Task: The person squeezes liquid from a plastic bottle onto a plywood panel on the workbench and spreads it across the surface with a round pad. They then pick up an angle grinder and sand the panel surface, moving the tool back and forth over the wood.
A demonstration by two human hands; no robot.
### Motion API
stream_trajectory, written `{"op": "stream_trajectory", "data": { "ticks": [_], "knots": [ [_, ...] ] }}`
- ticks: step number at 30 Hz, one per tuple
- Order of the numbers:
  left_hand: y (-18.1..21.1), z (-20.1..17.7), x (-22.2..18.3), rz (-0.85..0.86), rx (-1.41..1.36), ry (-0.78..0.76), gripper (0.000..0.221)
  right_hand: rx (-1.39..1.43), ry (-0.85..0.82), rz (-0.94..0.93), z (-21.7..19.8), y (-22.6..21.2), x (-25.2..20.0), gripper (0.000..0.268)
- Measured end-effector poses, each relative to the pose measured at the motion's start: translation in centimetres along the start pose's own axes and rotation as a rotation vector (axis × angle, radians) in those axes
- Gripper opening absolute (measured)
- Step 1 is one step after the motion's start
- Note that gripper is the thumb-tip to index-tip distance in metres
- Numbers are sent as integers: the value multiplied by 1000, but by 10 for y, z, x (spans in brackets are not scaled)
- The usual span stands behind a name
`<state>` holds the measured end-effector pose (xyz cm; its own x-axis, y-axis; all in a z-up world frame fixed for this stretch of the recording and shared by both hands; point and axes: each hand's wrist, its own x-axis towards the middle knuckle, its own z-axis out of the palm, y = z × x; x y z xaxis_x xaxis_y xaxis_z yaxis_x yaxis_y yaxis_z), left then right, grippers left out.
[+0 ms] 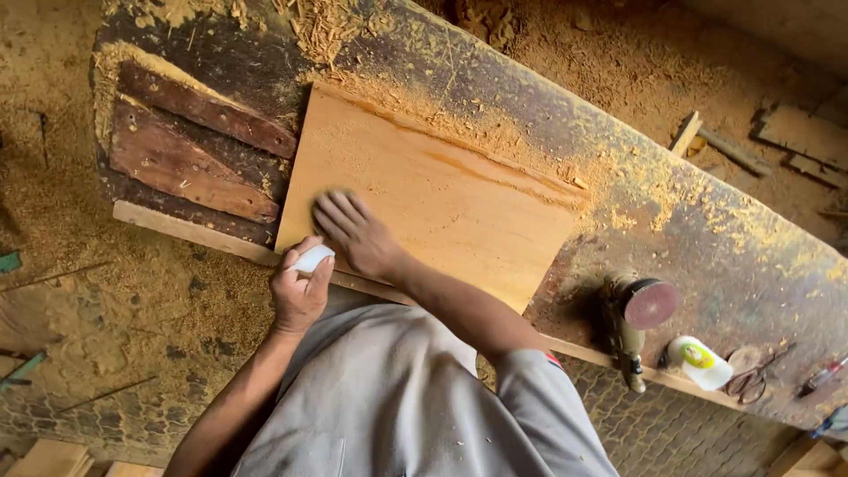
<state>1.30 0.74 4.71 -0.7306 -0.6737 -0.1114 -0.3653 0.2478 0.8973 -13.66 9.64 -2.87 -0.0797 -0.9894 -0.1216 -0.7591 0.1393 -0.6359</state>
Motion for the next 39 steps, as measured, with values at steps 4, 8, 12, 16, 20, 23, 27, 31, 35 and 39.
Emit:
{"op": "stream_trajectory", "data": {
  "ticks": [4, 8, 12, 16, 20, 23, 27, 31, 35, 39],
  "knots": [
    [0, 5, -2, -91, 19, -65, 28, -173, -14, 242, -41, 68, 10, 70],
    [-14, 15, -5, -92, 15, -72, 31, -24, 343, 575, -68, 108, -101, 48],
    [-18, 21, 4, 32, 193, -46, 33, -250, 485, 459, -9, 115, -129, 55],
    [-31, 24, -3, -12, 275, -135, 35, -129, 323, 329, -75, 100, -80, 60],
    [-31, 26, 4, 69, 320, -158, 36, -262, 345, 573, -60, 106, -148, 63],
    [-30, 21, 1, 130, 374, -133, 37, -372, 348, 666, -29, 115, -228, 62],
    [-30, 25, 2, 104, 463, -137, 40, -366, 547, 786, -50, 162, -249, 55],
    [-38, 26, -4, 122, 431, -166, 41, -341, 554, 934, -2, 144, -248, 51],
    [-35, 30, -5, 128, 450, -133, 40, -344, 486, 780, -22, 142, -257, 48],
    [-24, 32, -5, 172, 505, -131, 38, -358, 700, 799, -27, 173, -229, 49]
  ]
}}
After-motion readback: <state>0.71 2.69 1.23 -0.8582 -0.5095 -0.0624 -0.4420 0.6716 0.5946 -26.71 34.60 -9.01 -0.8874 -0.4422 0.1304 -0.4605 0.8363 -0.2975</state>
